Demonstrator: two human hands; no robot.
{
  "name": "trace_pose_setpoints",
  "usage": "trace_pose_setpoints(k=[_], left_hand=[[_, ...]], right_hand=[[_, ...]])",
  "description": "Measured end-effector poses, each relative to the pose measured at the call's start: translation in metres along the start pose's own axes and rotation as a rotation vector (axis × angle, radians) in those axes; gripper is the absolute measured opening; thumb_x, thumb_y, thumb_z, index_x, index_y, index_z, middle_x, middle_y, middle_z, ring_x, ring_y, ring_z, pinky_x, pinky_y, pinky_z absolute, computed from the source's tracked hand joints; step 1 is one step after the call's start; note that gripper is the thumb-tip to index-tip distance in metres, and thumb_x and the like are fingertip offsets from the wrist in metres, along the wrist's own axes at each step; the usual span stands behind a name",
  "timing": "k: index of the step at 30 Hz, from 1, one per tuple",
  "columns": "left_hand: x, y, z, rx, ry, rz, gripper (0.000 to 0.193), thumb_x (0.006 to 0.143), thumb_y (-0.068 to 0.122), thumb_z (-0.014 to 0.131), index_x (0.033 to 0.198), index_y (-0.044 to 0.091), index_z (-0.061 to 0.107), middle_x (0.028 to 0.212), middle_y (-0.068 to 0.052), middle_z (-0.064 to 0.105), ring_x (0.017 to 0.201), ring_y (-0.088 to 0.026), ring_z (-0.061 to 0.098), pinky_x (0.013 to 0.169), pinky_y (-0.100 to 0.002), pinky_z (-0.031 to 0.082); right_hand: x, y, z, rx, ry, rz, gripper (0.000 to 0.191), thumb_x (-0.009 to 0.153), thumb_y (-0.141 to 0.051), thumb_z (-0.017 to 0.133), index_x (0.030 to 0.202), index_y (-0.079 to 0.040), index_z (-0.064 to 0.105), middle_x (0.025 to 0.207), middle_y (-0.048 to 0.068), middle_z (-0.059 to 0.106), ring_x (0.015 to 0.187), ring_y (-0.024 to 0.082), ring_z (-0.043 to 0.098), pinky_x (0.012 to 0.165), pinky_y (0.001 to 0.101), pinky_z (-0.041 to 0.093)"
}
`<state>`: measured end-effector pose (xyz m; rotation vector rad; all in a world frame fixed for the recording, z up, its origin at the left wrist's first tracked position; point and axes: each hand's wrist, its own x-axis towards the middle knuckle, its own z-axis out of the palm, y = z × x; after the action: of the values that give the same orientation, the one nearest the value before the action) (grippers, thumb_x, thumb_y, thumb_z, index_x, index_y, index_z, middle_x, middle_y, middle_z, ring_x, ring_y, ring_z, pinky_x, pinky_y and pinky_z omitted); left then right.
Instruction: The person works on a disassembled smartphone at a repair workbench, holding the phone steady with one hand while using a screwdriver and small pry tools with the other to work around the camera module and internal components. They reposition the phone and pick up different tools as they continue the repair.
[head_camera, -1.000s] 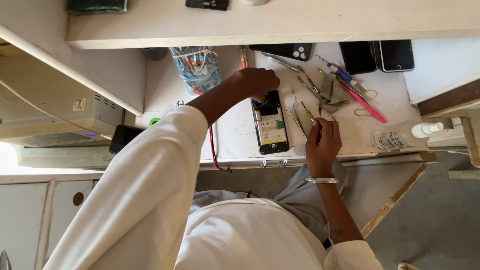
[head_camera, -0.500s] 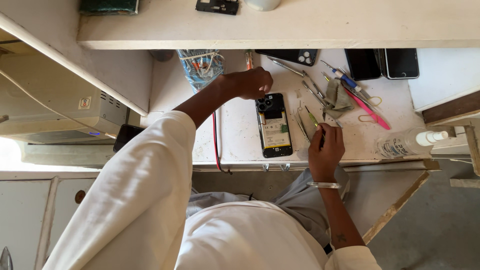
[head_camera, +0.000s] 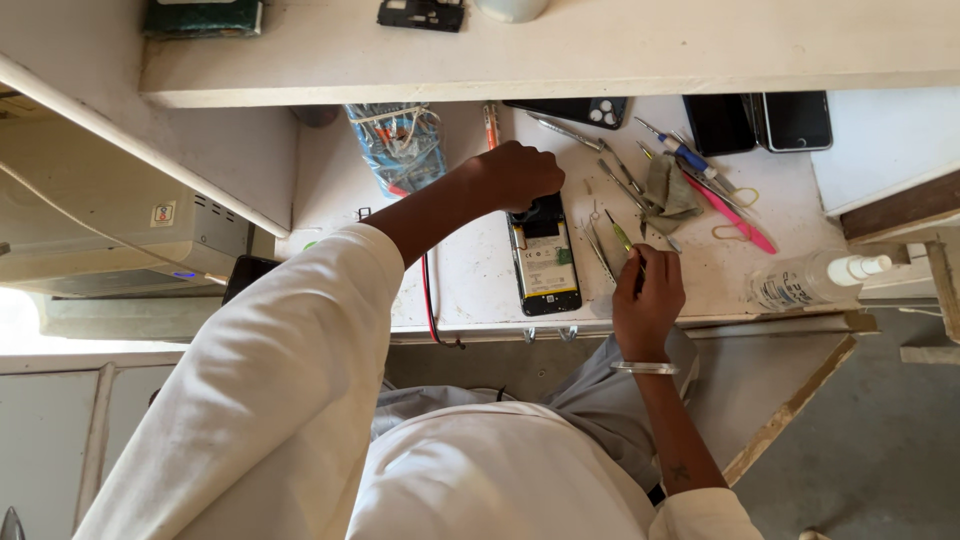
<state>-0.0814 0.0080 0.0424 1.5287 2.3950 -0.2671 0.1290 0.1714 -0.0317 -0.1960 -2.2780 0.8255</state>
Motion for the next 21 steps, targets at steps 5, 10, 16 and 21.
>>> trace_pose_setpoints(k=[5,10,16,21], left_hand=[[0.005,-0.001,-0.007,-0.064,-0.066,-0.05,0.032,0.086,0.019,0.078,0.115,0.01,0.065,0.121,-0.012,0.064,0.11,-0.03,0.068,0.083,-0.041,0.059],[0.011,0.001,-0.014,-0.058,-0.174,-0.059,0.038,0.086,0.023,0.08,0.119,0.011,0.064,0.124,-0.01,0.062,0.113,-0.029,0.066,0.084,-0.041,0.059],[-0.003,-0.015,-0.012,-0.23,-0.164,-0.104,0.032,0.093,0.02,0.072,0.117,0.002,0.061,0.116,-0.014,0.065,0.104,-0.026,0.07,0.081,-0.038,0.062],[-0.025,-0.034,-0.004,-0.471,-0.075,-0.159,0.017,0.097,0.019,0.067,0.104,0.003,0.068,0.106,-0.01,0.071,0.097,-0.02,0.073,0.084,-0.038,0.06]], right_hand=[[-0.001,0.001,0.001,0.001,-0.002,0.021,0.008,0.105,-0.001,0.062,0.112,-0.001,0.066,0.099,0.012,0.06,0.073,0.025,0.062,0.063,0.0368,0.049],[-0.001,0.0,0.002,0.024,-0.004,0.042,0.008,0.104,-0.001,0.062,0.111,-0.001,0.066,0.098,0.012,0.059,0.07,0.024,0.061,0.061,0.0366,0.048],[-0.001,0.0,0.003,0.012,0.013,0.028,0.008,0.104,-0.001,0.062,0.111,-0.001,0.066,0.098,0.012,0.059,0.071,0.024,0.061,0.062,0.036,0.048],[-0.003,-0.002,0.003,0.032,0.011,0.04,0.008,0.104,-0.001,0.062,0.111,-0.001,0.067,0.097,0.012,0.059,0.069,0.023,0.06,0.061,0.036,0.047]])
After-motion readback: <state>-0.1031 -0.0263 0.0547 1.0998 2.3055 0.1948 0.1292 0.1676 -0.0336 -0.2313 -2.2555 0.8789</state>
